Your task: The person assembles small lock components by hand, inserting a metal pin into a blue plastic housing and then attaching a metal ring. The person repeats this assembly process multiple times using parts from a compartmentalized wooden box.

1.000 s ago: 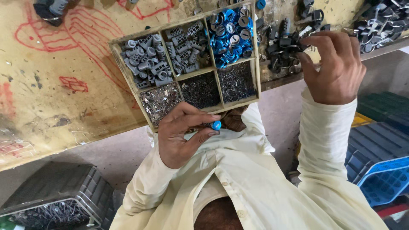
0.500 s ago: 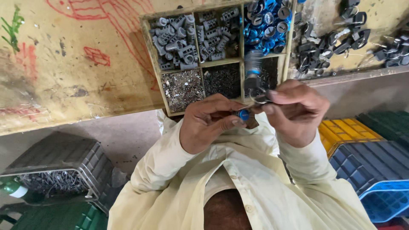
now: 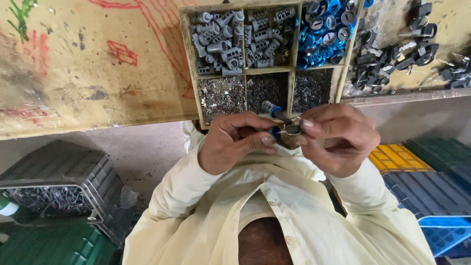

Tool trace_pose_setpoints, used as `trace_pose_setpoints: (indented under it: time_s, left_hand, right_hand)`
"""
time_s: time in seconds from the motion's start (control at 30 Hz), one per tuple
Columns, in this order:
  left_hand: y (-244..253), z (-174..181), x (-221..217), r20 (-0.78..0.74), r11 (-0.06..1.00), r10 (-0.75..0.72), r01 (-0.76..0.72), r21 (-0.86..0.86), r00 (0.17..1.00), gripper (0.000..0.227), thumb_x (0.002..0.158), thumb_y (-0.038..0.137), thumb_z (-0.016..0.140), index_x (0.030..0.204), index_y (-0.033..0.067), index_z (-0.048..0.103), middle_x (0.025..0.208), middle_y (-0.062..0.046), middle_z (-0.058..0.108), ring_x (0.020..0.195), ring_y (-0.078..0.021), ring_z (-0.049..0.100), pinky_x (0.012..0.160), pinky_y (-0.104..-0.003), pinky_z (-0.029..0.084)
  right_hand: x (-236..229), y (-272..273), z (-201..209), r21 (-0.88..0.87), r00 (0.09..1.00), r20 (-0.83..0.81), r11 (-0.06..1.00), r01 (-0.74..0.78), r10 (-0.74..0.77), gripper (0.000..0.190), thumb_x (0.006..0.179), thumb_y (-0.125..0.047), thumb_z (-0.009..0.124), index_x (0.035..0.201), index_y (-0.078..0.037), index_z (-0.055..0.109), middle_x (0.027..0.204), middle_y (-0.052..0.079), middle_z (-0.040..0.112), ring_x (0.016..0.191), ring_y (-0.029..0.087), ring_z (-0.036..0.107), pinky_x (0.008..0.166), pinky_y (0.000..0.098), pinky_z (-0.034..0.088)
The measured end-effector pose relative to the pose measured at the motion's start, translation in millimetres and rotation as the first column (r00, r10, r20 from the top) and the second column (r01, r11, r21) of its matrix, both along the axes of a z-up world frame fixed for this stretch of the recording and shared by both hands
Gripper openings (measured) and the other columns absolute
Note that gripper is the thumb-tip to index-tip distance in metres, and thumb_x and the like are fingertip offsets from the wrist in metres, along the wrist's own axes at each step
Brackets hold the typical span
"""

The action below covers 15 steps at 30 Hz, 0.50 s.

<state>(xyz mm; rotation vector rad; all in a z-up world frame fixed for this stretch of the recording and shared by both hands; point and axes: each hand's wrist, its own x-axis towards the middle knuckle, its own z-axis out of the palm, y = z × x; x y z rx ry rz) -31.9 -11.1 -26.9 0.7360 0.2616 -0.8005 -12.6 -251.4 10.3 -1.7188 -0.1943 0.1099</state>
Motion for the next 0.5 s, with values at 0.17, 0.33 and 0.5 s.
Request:
trace_pose_setpoints:
  time_s: [0.17,0.33,0.5]
  left_hand:
    - [18,2,4,-0.133,0.993,-0.101,0.091,-0.077,0.986,0.024,0.093,0.006,0.081,0.112,-0.0071,0.074,0.105,-0.015,0.075,0.094,-0.0195,0.073,0.085,-0.034,0.063]
    - [38,24,5,0.275,0.785,-0.469,0.253,0.565,0.84,0.028,0.085,0.021,0.087,0.104,0.0031,0.077,0.098,-0.01,0.078,0.082,-0.0144,0.076,0.072,-0.027,0.061]
    - [51,42,11,0.49,0.796,-0.341,-0.031,0.604,0.803,0.028,0.087,0.029,0.083,0.101,0.0076,0.074,0.091,-0.005,0.076,0.073,-0.0127,0.076,0.066,-0.025,0.06]
  right_hand:
    - [17,14,8,-0.134,0.944,0.103,0.945,-0.298,0.312,0.028,0.079,0.001,0.081,0.102,-0.006,0.066,0.091,0.009,0.068,0.081,0.03,0.071,0.072,0.038,0.057]
    - [53,24,44,-0.396,0.734,-0.168,0.637,-0.662,0.658,0.029,0.075,-0.011,0.087,0.094,-0.009,0.065,0.08,0.005,0.073,0.064,0.023,0.071,0.056,0.0368,0.056]
    - [101,20,38,-0.252,0.863,0.033,0.84,-0.481,0.504,0.018,0.099,-0.005,0.074,0.112,-0.006,0.062,0.102,0.012,0.073,0.08,0.018,0.076,0.068,0.0307,0.059]
